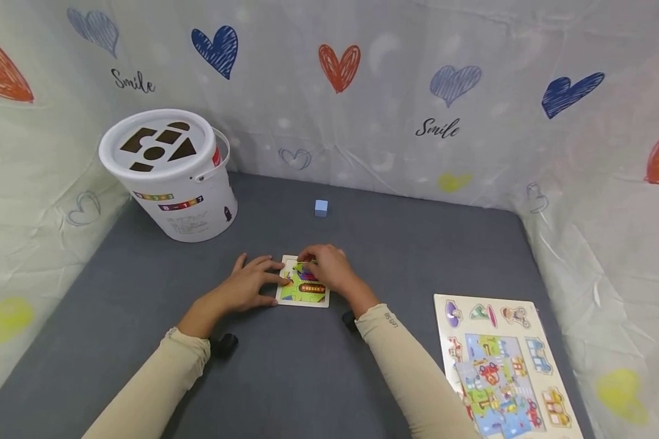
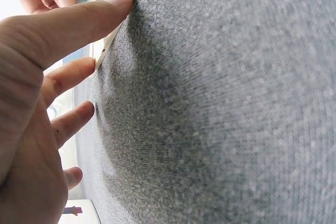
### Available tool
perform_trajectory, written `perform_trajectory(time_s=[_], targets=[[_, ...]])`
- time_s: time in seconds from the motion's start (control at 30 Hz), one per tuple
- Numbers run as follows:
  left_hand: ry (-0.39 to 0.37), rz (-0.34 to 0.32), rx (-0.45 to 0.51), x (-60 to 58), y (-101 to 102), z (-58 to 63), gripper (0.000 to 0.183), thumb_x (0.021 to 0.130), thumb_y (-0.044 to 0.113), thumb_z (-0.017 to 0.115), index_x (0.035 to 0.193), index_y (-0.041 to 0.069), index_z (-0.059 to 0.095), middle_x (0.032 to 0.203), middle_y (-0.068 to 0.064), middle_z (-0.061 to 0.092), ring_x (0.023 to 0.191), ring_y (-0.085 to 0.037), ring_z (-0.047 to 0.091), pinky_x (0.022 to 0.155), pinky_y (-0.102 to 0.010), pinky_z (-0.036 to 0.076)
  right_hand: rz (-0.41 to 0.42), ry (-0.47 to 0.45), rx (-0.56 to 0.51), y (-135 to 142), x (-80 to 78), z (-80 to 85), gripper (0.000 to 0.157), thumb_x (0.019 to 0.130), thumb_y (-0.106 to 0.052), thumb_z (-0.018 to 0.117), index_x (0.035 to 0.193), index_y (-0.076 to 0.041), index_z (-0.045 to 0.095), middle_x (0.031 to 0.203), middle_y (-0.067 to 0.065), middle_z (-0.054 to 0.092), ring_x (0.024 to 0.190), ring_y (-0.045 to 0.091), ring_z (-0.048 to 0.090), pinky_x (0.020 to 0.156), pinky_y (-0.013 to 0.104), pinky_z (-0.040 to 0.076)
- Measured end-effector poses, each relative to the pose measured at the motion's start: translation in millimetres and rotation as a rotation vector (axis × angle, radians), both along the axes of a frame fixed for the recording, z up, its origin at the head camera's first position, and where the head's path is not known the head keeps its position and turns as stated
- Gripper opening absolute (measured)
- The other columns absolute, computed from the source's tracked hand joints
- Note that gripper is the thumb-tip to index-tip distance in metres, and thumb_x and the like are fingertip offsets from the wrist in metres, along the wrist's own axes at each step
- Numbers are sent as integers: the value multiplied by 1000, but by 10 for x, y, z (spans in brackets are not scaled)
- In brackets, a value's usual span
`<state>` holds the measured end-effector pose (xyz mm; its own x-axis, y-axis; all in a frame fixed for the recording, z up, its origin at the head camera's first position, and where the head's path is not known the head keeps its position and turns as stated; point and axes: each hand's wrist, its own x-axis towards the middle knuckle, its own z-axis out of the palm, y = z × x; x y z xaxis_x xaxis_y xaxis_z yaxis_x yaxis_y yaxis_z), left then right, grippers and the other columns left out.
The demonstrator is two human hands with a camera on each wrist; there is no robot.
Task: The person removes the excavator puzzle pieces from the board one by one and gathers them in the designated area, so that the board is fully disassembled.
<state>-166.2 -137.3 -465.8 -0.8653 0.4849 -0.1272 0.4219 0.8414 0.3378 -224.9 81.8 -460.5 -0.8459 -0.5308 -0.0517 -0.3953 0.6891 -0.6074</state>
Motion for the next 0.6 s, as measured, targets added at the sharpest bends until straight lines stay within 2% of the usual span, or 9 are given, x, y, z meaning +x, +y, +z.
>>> perform_trajectory(time_s=[0.07, 0.2, 0.37, 0.6], targets=[[-1, -10, 5, 3, 39, -25, 49, 82, 37, 78, 128, 28, 65, 147, -2, 46, 143, -33, 29, 109, -73, 7, -36, -55, -55, 72, 10, 11, 17, 97, -19, 61, 111, -13, 70, 109, 3, 69, 107, 22, 62, 101, 47, 42], [-7, 0, 19, 42, 46, -42, 49, 82, 35, 78, 128, 28, 66, 146, -4, 48, 142, -33, 30, 108, -73, 7, -102, -99, -120, 270, -12, 48, 17, 97, -15, 59, 110, -9, 69, 104, 6, 67, 95, 20, 63, 81, 37, 52], [-1, 14, 56, 96, 1, 12, 48, 80, 31, 80, 127, 24, 67, 144, -7, 49, 141, -35, 31, 107, -74, 7, -179, -109, -98, 645, -73, 61, 18, 99, -12, 57, 112, -6, 67, 106, 10, 66, 90, 20, 62, 76, 36, 51], [-12, 5, 65, 60, 59, 14, 49, 80, 30, 80, 126, 22, 67, 144, -8, 48, 142, -38, 28, 107, -74, 5, -249, -114, -22, 1069, -37, 25, 16, 97, -14, 60, 106, -5, 70, 99, 9, 68, 82, 17, 61, 72, 33, 49]])
